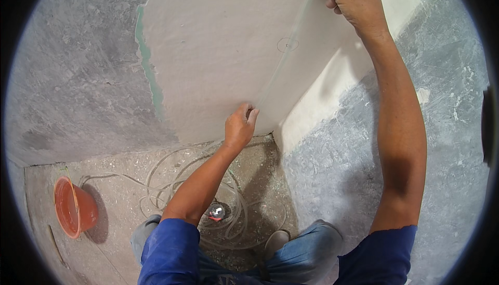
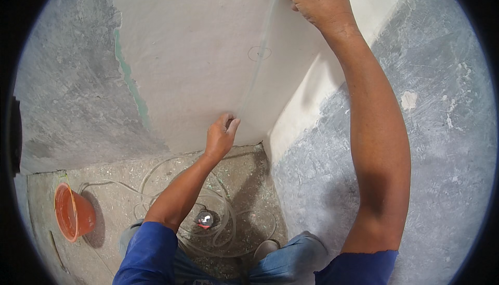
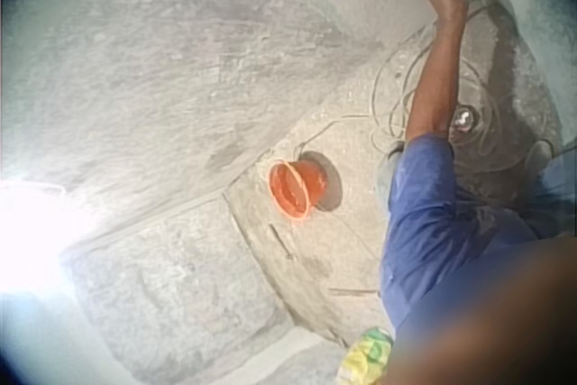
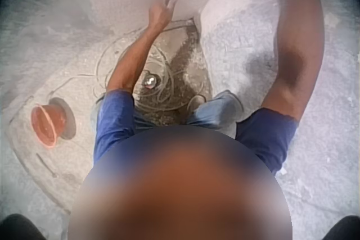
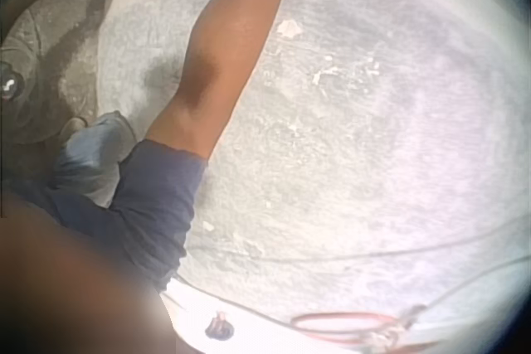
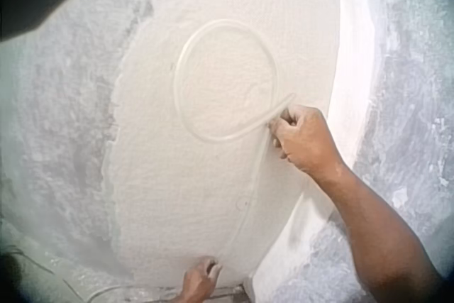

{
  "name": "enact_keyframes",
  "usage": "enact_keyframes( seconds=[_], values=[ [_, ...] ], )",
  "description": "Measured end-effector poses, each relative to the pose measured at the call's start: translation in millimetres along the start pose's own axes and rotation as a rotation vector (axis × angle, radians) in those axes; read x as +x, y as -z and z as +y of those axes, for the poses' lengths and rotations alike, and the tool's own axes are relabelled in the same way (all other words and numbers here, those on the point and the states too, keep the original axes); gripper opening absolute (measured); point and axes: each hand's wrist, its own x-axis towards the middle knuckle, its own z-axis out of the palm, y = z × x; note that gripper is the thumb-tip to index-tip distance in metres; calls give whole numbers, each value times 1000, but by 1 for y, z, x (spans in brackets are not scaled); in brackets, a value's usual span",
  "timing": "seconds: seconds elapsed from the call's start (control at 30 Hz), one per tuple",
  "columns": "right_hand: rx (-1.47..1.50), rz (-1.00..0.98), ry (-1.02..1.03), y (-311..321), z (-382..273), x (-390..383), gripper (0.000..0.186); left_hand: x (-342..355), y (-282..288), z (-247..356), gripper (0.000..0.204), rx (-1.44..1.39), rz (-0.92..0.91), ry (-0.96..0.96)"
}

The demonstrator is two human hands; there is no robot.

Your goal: The person positions a clear plastic tube along a wall corner, then stands and coils the tubing while another worker moves nearby. The person continues to handle and organize the tubing on the floor.

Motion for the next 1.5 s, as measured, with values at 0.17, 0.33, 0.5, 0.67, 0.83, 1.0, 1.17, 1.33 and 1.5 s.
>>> enact_keyframes(
  seconds=[0.17, 0.33, 0.5, 0.67, 0.83, 1.0, 1.17, 1.33, 1.5],
  values=[
    [10, -5, 7, 0, -2, -3, 24, 1, 2, 0, 26, 13, -31, 36],
    [11, 9, -27, -5, 8, -1, 25, -1, 1, -2, 25, 14, -38, 57],
    [30, 8, -15, -6, 12, 1, 26, -2, 0, -4, 24, 52, -38, 53],
    [73, 19, -8, -8, 13, 0, 25, -1, 0, -5, 22, 38, -27, 43],
    [83, -9, 3, -9, 18, -1, 24, -1, 0, -8, 23, 65, -28, 23],
    [64, -24, 0, -7, 17, -1, 23, -1, -1, -9, 23, 76, -43, 23],
    [42, -41, 0, -6, 16, -1, 23, -1, -2, -13, 22, 86, -32, 20],
    [39, -45, 6, -6, 12, -4, 22, 0, -3, -17, 22, 103, -36, 17],
    [39, -41, 38, -3, 5, -13, 23, 0, -2, -15, 22, 115, -46, 9]
  ],
)
